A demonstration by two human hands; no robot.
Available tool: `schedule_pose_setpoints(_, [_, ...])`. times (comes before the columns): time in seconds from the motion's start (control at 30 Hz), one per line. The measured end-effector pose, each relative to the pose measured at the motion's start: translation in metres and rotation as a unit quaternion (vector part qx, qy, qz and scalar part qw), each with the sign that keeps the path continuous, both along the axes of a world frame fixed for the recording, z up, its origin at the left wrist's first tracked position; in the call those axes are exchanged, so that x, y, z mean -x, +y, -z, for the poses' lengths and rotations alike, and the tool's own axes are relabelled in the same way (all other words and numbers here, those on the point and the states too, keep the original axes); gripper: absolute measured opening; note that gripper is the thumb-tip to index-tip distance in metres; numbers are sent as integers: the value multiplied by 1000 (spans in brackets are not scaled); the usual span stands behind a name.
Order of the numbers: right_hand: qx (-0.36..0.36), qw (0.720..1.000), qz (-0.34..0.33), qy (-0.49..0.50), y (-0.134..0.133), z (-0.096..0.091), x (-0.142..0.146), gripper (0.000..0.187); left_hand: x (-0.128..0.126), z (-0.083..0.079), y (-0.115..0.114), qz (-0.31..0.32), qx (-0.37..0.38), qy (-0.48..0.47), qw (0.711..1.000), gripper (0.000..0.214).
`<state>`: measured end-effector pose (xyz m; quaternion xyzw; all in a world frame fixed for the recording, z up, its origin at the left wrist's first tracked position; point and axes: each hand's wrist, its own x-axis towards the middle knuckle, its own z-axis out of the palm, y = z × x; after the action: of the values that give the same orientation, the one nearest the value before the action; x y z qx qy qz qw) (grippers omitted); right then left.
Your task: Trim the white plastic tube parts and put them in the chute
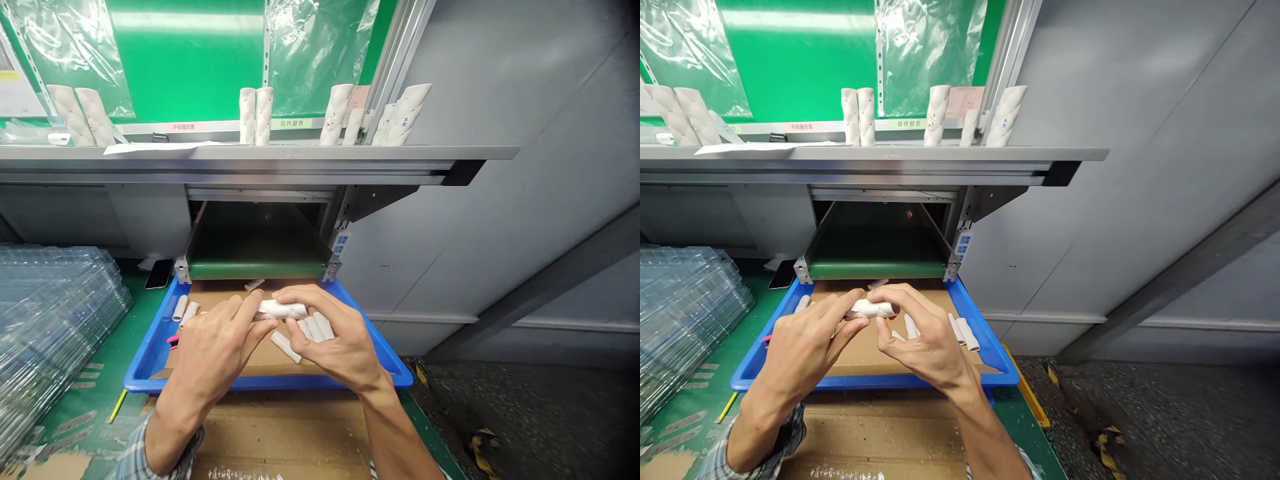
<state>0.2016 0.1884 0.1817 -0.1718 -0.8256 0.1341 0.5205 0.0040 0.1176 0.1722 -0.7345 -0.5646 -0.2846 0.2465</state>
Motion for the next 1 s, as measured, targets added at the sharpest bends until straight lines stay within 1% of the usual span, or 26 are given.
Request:
schedule_pose_setpoints(0.13, [7,1000,3,5,-1,0,-1,31,0,1,0,3,-2,8,1000,50])
schedule_pose_setpoints(0.5, [39,999,-16,9,-1,1,-1,32,3,2,0,11,-12,18,1000,50])
schedule_pose_setpoints(0.6, [53,998,-21,10,0,3,-3,33,5,2,1,34,-14,-10,999,48])
schedule_pose_setpoints(0.67, [68,997,-28,12,1,5,-4,34,6,0,3,74,11,-67,995,43])
schedule_pose_setpoints(0.73, [85,995,-43,17,3,8,-6,37,7,-2,5,132,60,-154,977,34])
schedule_pose_setpoints(0.8, [100,992,-69,22,5,10,-6,38,6,-4,6,181,114,-253,944,27])
schedule_pose_setpoints(0.83, [109,990,-85,25,6,11,-7,39,6,-5,7,195,135,-299,924,26])
schedule_pose_setpoints(0.93, [138,982,-125,35,7,12,-6,36,4,-6,5,210,162,-411,872,35])
schedule_pose_setpoints(1.0, [150,978,-136,51,7,12,-5,32,4,-6,3,230,168,-446,849,39])
